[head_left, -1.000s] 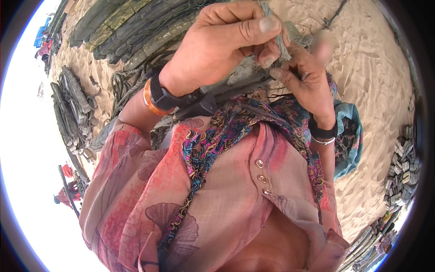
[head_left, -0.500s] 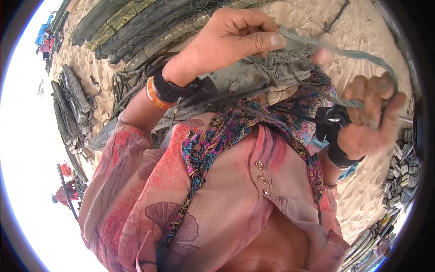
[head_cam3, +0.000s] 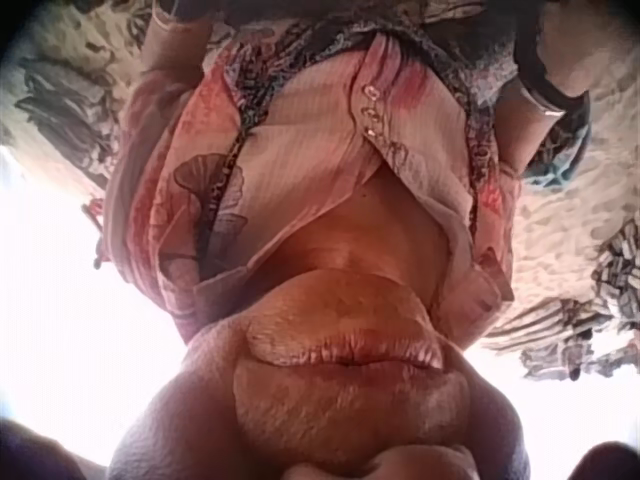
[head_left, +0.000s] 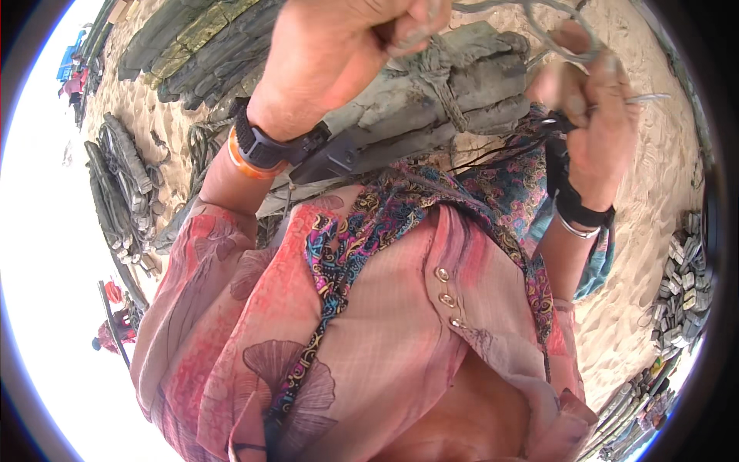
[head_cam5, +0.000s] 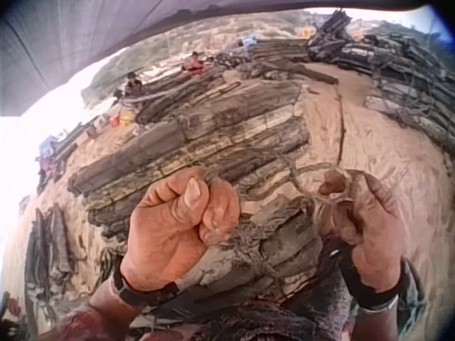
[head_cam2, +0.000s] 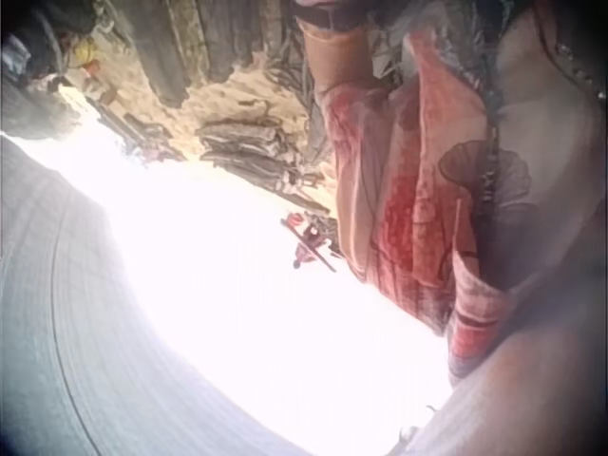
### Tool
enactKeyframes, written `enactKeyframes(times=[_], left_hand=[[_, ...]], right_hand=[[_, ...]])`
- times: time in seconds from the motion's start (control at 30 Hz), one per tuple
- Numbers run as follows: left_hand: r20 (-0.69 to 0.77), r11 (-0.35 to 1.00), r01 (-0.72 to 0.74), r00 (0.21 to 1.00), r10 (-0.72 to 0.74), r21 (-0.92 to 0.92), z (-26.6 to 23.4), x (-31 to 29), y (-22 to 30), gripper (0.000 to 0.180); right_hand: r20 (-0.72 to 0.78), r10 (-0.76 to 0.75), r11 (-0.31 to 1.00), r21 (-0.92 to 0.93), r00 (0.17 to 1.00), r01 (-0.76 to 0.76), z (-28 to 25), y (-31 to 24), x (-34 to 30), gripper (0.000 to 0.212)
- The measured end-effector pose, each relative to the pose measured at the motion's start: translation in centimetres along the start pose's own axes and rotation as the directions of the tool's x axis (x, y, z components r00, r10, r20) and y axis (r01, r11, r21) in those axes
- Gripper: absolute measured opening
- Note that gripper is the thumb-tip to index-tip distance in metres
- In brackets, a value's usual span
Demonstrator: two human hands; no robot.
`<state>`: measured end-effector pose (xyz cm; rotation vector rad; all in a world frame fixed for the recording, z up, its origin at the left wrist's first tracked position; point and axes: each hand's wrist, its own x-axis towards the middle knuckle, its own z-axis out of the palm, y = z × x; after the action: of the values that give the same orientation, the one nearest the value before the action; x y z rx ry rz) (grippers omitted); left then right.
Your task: The recorder is tying ropes around bundles of seaweed fixed to wooden blocks.
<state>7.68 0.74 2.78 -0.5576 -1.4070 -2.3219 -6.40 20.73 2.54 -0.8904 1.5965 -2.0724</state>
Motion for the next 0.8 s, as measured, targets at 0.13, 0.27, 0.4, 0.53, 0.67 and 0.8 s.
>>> enactKeyframes(times=[0.13, 0.27, 0.4, 0.53, 0.67, 0.8], left_hand=[[0.091, 0.992, -0.116, 0.99, 0.112, 0.045, 2.3, 1.6, 1.6, 0.035], [-0.095, 0.998, -0.01, 0.995, 0.016, 0.058, 2.0, 2.2, 0.1, 0.039], [-0.258, 0.957, -0.034, 0.96, 0.111, 0.288, 0.5, 2.4, 3.7, 0.027], [-0.558, 0.785, 0.365, 0.829, -0.03, 0.501, -2.9, 1.9, 3.9, 0.022], [-0.598, 0.508, 0.565, 0.793, -0.118, 0.65, -9.7, 0.5, 3.6, 0.015], [-0.243, -0.228, 0.349, 0.888, 0.391, 0.909, -13.2, 0.5, 2.9, 0.027]], right_hand=[[0.239, -0.111, 0.961, -0.221, 0.965, 0.166, 3.6, 3.6, -1.2, 0.023], [0.456, -0.41, 0.567, -0.551, 0.79, 0.612, 3.7, 7.2, -0.3, 0.029], [0.326, -0.08, 0.8, -0.543, 0.942, 0.256, 2.2, 7.6, -0.6, 0.032], [0.345, -0.013, 0.783, -0.58, 0.938, 0.224, 1.6, 8.2, -1.8, 0.032], [0.277, 0.049, 0.845, -0.523, 0.96, 0.107, 1.3, 8.1, -2.4, 0.033], [0.279, 0.034, 0.844, -0.522, 0.96, 0.122, 0.9, 8.7, -2.5, 0.033]])
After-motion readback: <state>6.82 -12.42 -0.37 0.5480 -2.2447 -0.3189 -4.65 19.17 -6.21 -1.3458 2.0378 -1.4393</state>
